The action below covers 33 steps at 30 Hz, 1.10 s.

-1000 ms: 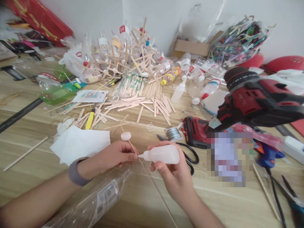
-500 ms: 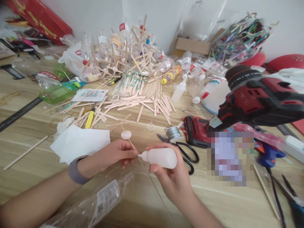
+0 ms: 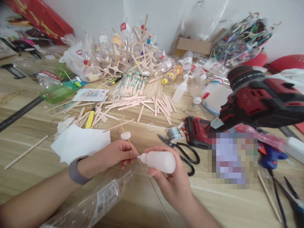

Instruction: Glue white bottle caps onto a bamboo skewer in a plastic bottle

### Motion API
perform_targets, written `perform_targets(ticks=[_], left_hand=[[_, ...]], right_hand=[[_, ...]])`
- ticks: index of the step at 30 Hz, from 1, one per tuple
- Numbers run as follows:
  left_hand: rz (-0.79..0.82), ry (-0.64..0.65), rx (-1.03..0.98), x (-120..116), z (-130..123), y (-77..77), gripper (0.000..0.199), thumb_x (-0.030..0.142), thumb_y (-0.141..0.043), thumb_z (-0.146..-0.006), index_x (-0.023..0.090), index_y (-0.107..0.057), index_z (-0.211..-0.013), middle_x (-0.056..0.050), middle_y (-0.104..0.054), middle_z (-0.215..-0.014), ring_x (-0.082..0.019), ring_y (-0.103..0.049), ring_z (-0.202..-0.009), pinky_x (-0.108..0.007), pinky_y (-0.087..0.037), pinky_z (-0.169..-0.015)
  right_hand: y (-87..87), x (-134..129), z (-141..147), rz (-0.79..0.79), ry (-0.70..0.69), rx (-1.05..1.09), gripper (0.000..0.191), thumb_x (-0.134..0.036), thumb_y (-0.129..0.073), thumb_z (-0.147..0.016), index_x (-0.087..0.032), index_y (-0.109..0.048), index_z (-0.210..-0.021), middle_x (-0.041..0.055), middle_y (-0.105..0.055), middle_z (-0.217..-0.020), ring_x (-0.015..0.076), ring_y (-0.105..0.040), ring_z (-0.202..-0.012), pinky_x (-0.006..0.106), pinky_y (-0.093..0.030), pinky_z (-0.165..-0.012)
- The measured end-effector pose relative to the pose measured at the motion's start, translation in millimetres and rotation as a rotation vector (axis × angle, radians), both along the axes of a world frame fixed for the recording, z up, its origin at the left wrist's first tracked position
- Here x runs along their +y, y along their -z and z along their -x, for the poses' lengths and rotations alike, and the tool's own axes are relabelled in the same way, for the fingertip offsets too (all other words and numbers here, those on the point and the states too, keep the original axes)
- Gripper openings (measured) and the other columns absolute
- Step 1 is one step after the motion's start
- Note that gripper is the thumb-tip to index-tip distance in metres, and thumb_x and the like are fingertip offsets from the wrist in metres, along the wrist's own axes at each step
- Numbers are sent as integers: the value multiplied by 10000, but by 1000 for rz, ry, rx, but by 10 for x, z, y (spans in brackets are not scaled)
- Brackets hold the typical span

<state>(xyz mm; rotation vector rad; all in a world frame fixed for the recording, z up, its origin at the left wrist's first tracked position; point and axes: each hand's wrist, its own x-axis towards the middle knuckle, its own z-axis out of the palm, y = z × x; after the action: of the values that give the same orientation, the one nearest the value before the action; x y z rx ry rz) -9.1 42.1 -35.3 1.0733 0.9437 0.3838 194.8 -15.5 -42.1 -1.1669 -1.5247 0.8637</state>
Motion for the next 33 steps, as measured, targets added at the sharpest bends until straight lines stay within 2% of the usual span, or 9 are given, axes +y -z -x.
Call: perform_targets(ticks=[10, 19, 28, 33], left_hand=[[6, -13, 42, -6, -6, -3, 337, 462, -648, -737, 141, -584, -662, 38, -539, -556, -60, -400, -439, -205, -386, -444], [-26, 0, 83, -13, -17, -15, 297, 397, -609, -777, 148, -567, -620, 46, -526, -516, -60, -418, -413, -197, -366, -427], [-31, 1, 117, -14, -29, -41, 266, 345, -593, -802, 152, -564, -620, 46, -539, -533, -61, -429, -427, -189, -368, -421], [-46, 3, 120, -14, -21, -34, 251, 336, -597, -801, 147, -577, -636, 42, -539, -546, -61, -434, -437, -185, -380, -422]], right_hand=[[-37, 5, 24, 9, -47, 64, 327, -419, -659, -828, -287, -514, -1090, 65, -702, -994, 208, -694, -788, 286, -547, -563], [-61, 27, 19, 3, -36, 36, 304, -412, -661, -829, -271, -530, -1065, 72, -703, -989, 223, -687, -864, 318, -551, -646], [-84, 19, 37, 9, -36, 54, 288, -399, -665, -830, -271, -539, -1055, 70, -718, -967, 213, -689, -861, 272, -541, -583], [-85, 22, 30, 2, -26, 42, 298, -410, -666, -825, -258, -535, -1046, 83, -720, -964, 219, -690, -845, 300, -552, -605]])
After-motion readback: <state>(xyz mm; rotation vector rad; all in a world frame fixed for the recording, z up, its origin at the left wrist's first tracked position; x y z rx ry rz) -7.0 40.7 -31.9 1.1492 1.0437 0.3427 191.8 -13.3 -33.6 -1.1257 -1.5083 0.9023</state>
